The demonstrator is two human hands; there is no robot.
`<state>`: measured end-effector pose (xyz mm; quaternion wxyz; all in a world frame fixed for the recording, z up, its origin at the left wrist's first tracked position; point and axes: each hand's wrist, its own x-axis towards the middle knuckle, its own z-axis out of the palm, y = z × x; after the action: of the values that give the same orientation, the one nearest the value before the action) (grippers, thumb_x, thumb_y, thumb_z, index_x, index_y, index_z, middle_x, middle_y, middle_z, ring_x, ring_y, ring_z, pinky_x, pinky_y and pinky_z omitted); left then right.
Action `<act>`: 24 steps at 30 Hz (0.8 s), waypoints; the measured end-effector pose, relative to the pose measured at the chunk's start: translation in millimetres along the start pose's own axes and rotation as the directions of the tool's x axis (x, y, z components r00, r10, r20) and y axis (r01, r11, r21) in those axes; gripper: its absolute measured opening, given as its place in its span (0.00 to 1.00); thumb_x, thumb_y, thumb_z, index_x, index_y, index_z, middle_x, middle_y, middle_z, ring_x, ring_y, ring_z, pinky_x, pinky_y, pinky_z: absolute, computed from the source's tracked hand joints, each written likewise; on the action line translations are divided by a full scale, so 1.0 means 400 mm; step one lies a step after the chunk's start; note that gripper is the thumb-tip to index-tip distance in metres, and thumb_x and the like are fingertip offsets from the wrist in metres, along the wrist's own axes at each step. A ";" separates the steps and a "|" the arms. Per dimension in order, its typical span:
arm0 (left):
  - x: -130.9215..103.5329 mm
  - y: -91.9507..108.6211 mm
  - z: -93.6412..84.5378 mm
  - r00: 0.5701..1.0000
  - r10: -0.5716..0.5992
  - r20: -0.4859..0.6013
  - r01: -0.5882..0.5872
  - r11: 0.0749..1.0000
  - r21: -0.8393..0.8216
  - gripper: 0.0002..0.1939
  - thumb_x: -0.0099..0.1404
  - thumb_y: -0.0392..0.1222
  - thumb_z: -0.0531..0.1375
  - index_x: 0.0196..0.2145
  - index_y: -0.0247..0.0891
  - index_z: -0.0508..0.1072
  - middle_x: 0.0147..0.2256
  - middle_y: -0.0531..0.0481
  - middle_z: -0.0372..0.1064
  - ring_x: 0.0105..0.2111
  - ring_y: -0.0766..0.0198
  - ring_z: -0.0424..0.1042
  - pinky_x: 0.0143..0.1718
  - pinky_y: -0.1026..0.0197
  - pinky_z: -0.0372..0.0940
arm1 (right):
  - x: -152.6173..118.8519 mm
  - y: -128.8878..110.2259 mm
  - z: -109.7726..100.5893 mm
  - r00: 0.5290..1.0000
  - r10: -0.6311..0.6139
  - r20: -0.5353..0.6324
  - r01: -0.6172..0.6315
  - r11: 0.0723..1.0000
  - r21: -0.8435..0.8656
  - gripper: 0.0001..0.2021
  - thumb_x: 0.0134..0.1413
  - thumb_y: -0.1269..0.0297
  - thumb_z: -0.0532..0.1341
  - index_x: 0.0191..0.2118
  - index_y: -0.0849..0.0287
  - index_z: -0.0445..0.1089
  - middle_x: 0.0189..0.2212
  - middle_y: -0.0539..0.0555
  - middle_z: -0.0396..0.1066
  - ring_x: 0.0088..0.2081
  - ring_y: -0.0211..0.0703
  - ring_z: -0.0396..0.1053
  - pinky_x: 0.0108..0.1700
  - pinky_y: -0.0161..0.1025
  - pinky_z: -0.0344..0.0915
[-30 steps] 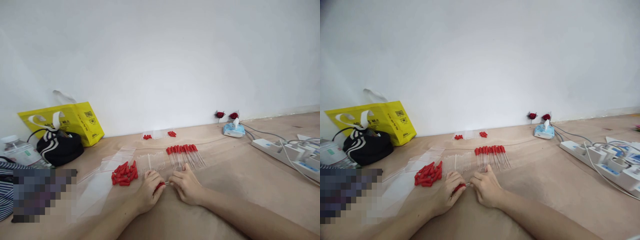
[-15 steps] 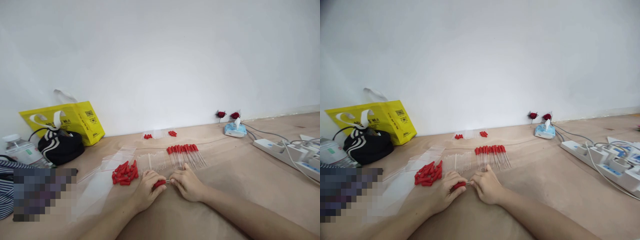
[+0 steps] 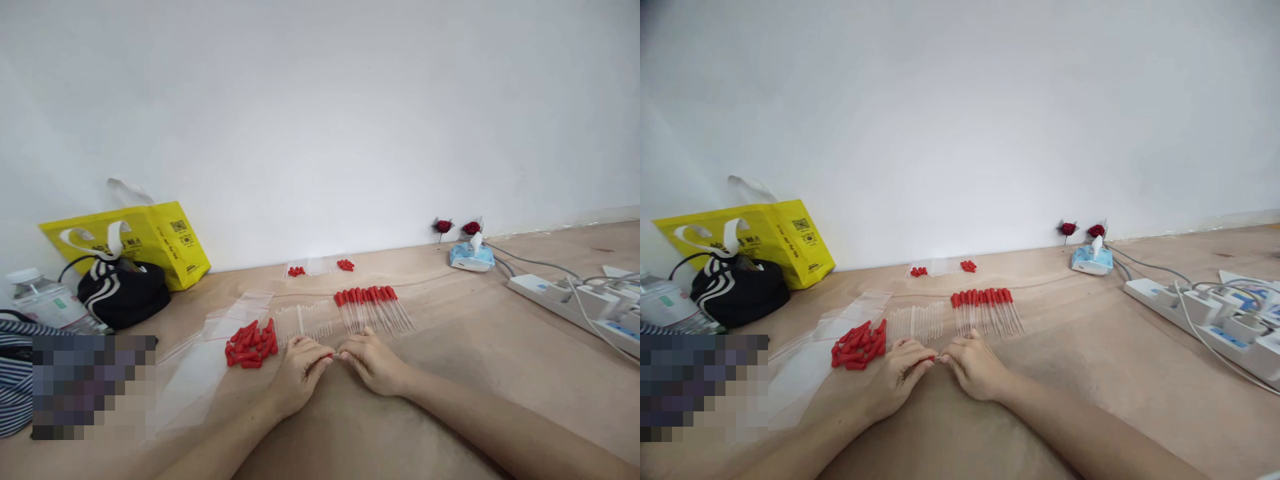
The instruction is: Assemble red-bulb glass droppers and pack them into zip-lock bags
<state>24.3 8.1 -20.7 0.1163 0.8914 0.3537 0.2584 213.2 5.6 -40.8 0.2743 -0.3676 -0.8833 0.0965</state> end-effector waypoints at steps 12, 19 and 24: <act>-0.013 -0.028 -0.008 0.966 -0.171 -0.193 0.183 0.982 0.045 0.20 0.58 0.45 0.56 0.48 0.42 0.64 0.44 0.45 0.66 0.45 0.54 0.63 0.47 0.49 0.54 | 0.007 0.043 -0.056 0.985 0.149 -0.081 -0.163 0.963 -0.214 0.09 0.53 0.69 0.52 0.33 0.58 0.69 0.29 0.53 0.70 0.34 0.41 0.64 0.37 0.38 0.50; -0.025 -0.064 -0.015 0.864 -0.256 -0.433 0.329 0.939 0.102 0.13 0.56 0.44 0.55 0.40 0.41 0.67 0.39 0.46 0.68 0.43 0.53 0.64 0.44 0.49 0.56 | 0.067 0.148 -0.076 0.708 0.649 -0.278 -0.695 0.709 -0.118 0.14 0.50 0.69 0.52 0.43 0.62 0.64 0.30 0.55 0.72 0.34 0.43 0.67 0.32 0.35 0.53; -0.016 -0.079 -0.046 0.825 -0.298 -0.481 0.433 0.880 0.197 0.10 0.54 0.41 0.56 0.36 0.41 0.69 0.38 0.48 0.69 0.42 0.53 0.65 0.43 0.51 0.57 | 0.075 0.150 -0.055 0.707 0.663 -0.247 -0.707 0.671 -0.224 0.14 0.49 0.68 0.52 0.43 0.61 0.63 0.30 0.55 0.72 0.36 0.45 0.67 0.33 0.36 0.51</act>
<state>-7.7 27.1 -20.1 -0.0533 0.7318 0.5713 0.3677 243.8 68.6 -32.4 0.2215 -0.7158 -0.6616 0.0292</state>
